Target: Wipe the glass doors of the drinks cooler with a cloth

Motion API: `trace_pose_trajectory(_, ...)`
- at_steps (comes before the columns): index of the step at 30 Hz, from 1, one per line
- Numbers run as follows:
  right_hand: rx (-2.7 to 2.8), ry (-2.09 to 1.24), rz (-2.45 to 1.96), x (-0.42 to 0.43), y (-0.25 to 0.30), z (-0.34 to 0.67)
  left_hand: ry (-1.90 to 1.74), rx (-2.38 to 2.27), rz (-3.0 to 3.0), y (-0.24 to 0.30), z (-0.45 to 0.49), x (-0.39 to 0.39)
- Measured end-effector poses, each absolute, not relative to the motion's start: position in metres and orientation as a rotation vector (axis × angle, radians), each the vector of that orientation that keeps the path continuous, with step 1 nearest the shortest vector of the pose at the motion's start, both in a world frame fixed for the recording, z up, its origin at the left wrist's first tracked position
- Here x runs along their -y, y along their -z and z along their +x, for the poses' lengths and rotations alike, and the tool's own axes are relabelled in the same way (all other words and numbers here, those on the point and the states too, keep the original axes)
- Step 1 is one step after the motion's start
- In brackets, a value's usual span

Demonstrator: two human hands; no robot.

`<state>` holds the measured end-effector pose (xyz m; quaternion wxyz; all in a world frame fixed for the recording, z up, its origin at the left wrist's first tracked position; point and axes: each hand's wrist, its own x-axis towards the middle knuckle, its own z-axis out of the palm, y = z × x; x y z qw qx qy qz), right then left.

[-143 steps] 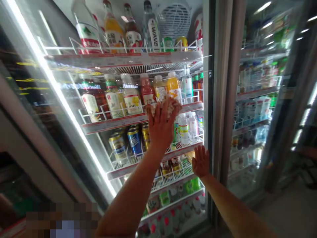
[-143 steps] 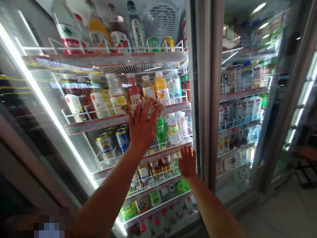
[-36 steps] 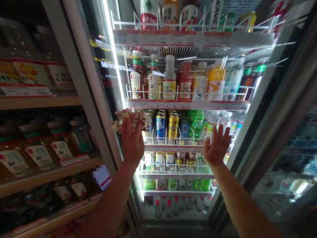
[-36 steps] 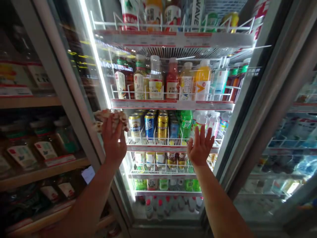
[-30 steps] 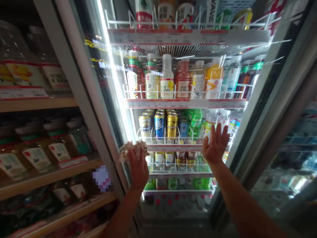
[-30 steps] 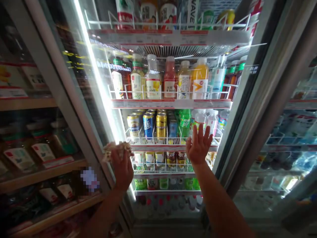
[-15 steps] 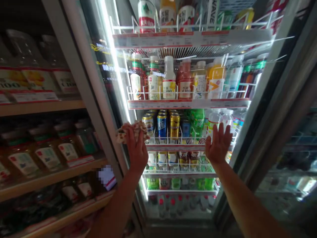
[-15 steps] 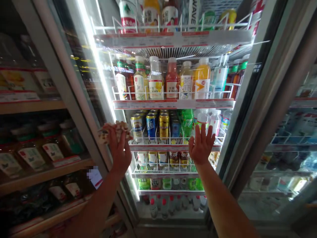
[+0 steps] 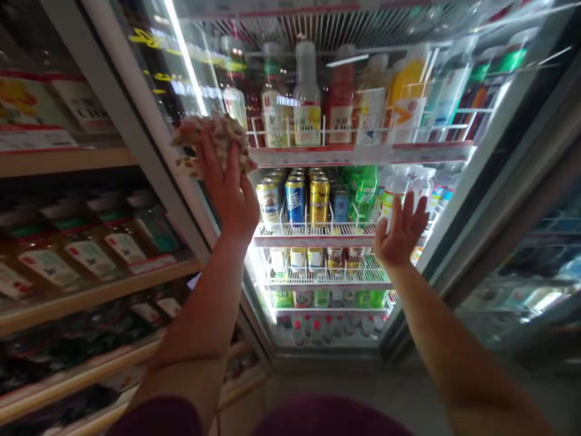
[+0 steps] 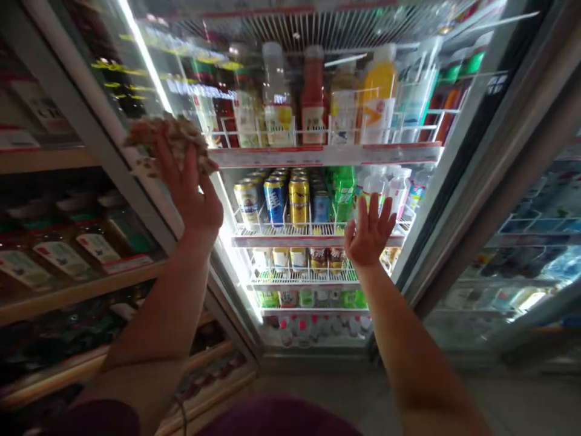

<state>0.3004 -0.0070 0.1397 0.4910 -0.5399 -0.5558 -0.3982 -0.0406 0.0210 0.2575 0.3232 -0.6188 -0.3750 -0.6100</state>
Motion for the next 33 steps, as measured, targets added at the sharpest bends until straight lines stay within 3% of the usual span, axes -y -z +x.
trace_pose_trajectory(6, 1.386, 0.979, -1.352, 0.008, -0.141, 0.303, 1.347, 0.972, -1.827, -0.199, -0.007, -0.001)
trace_pose_trajectory(12, 1.357, 0.99, -1.346, 0.007, -0.141, 0.302, 1.425, 0.913, -1.665, -0.283, -0.041, -0.025)
trace_pose_trajectory(14, 1.353, 0.983, -1.366, 0.008, -0.141, 0.301, 1.473, 0.937, -1.65, -0.285, -0.036, -0.025)
trace_pose_trajectory(21, 1.364, 0.966, -1.348, 0.007, -0.14, 0.302, 1.144, 0.787, -1.983, -0.168, 0.024, 0.009)
trace_pose_trajectory(23, 1.36, 0.991, -1.303, 0.006, -0.139, 0.301, 1.135, 0.793, -2.008, -0.175, 0.021, 0.008)
trace_pose_trajectory(29, 1.338, 1.021, -1.265, 0.005, -0.138, 0.3, 1.402, 0.855, -1.745, -0.263, -0.009, -0.009)
trace_pose_trajectory(33, 1.347, 1.005, -1.304, 0.006, -0.138, 0.301, 1.447, 0.861, -1.796, -0.215, 0.02, 0.001)
